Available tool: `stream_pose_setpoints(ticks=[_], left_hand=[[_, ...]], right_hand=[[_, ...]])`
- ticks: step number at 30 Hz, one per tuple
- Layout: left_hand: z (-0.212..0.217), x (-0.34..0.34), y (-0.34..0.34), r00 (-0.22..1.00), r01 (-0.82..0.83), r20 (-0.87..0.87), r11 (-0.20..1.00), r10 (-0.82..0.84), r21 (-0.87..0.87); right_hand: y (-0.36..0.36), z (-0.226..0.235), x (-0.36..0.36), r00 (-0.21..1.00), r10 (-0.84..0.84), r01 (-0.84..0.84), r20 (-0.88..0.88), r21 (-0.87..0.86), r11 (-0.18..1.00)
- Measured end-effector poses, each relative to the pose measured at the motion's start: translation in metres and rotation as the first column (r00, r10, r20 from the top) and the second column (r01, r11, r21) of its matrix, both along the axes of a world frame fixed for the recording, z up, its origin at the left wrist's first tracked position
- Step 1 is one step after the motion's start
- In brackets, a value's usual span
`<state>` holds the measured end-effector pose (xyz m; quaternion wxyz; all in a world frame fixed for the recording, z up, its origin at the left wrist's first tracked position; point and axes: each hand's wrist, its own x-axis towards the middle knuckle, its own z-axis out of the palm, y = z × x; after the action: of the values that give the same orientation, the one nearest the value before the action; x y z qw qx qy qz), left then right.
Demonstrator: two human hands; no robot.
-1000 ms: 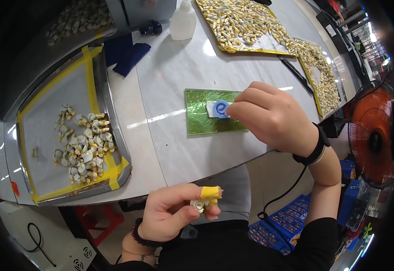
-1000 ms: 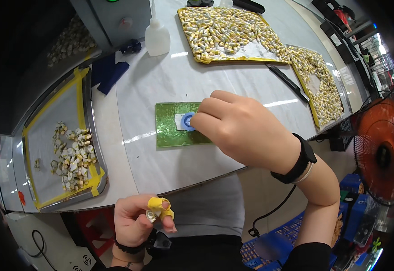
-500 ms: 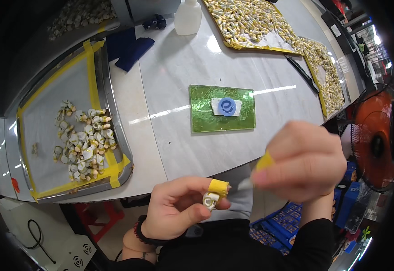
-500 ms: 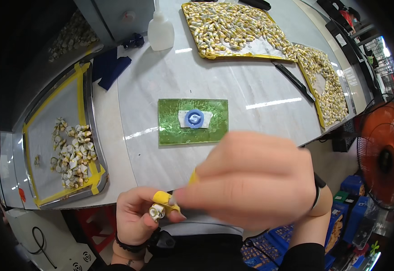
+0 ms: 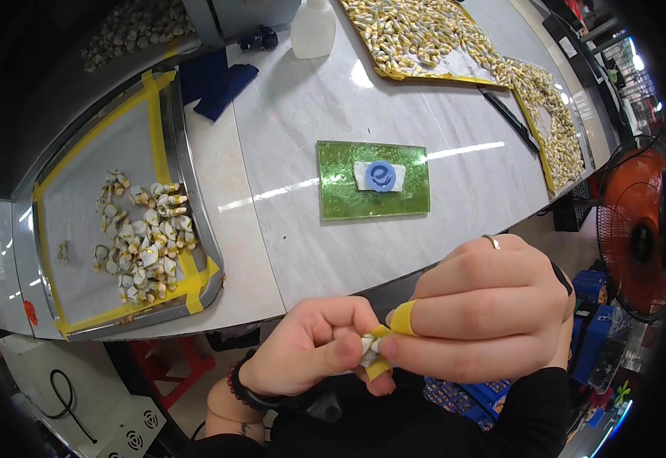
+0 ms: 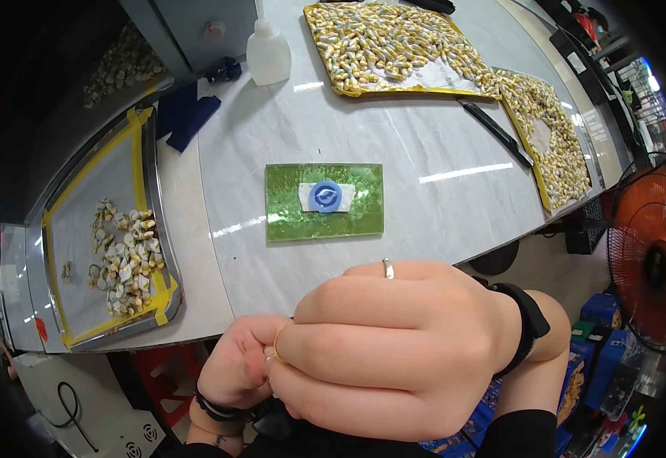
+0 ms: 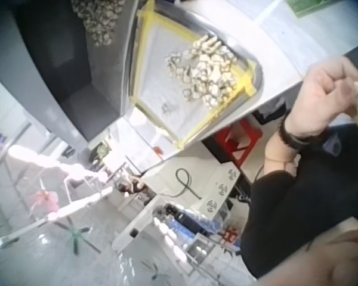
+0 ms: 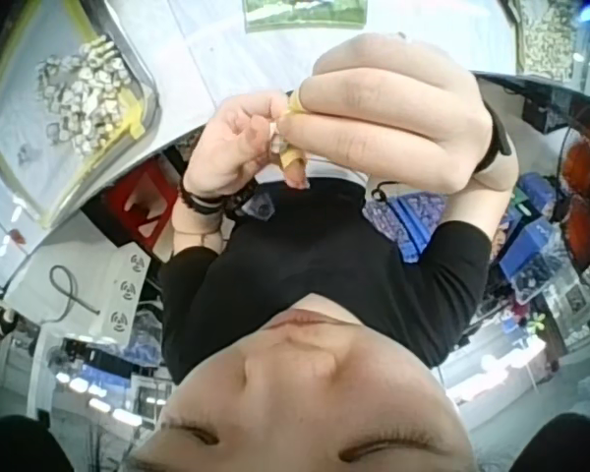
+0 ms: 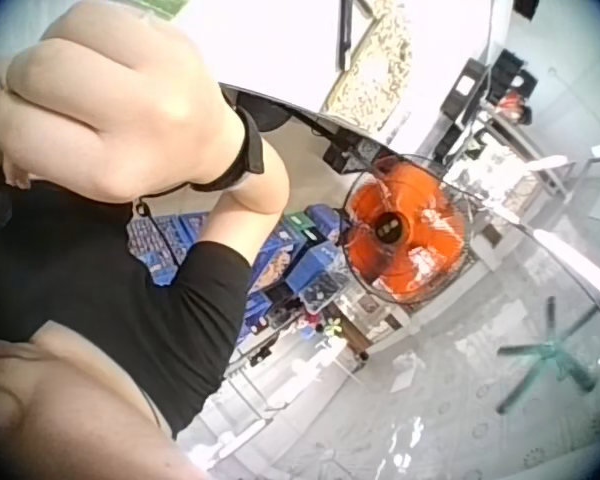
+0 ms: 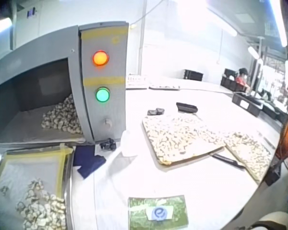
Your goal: The person assembles small, white, spiral-shaped decorative items by hand. They pick up individual pieces from a tray, apply a yellow substance to the base, and attach a small white component to the top. The finished items are placed into a yellow-lined tray on the left side of the workspace.
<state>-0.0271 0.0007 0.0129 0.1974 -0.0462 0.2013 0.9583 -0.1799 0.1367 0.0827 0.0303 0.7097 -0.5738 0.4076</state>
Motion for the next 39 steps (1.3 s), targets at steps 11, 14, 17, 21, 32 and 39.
stream_pose_setpoints(ticks=[11, 14, 17, 21, 32, 39], left_hand=[[0.001, -0.005, 0.003, 0.997, 0.083, -0.008, 0.982, -0.083, 0.171], [0.0, -0.005, 0.002, 0.997, 0.069, 0.001, 0.982, -0.071, 0.175], [0.003, -0.007, 0.0, 0.998, 0.059, 0.005, 0.989, -0.06, 0.138], [0.013, -0.006, 0.002, 0.99, -0.136, -0.053, 0.986, 0.131, -0.097], [0.011, -0.002, -0.001, 0.777, -0.623, -0.568, 0.464, 0.273, -0.629], [0.017, -0.008, 0.008, 0.78, -0.625, -0.524, 0.37, 0.343, -0.687]], right_hand=[[-0.005, -0.006, -0.003, 0.992, 0.078, -0.074, 0.098, -0.042, 0.996], [-0.004, -0.008, 0.0, 0.992, 0.048, -0.045, 0.117, -0.027, 0.999], [-0.001, -0.007, 0.001, 0.994, 0.025, -0.024, 0.104, -0.004, 1.0], [0.007, -0.001, -0.001, 0.998, 0.016, -0.02, 0.06, 0.075, 0.997], [0.015, 0.006, 0.009, 1.0, 0.007, -0.004, -0.023, 0.088, 0.996], [0.022, 0.012, 0.0, 0.975, -0.148, 0.162, -0.164, 0.073, 0.984]])
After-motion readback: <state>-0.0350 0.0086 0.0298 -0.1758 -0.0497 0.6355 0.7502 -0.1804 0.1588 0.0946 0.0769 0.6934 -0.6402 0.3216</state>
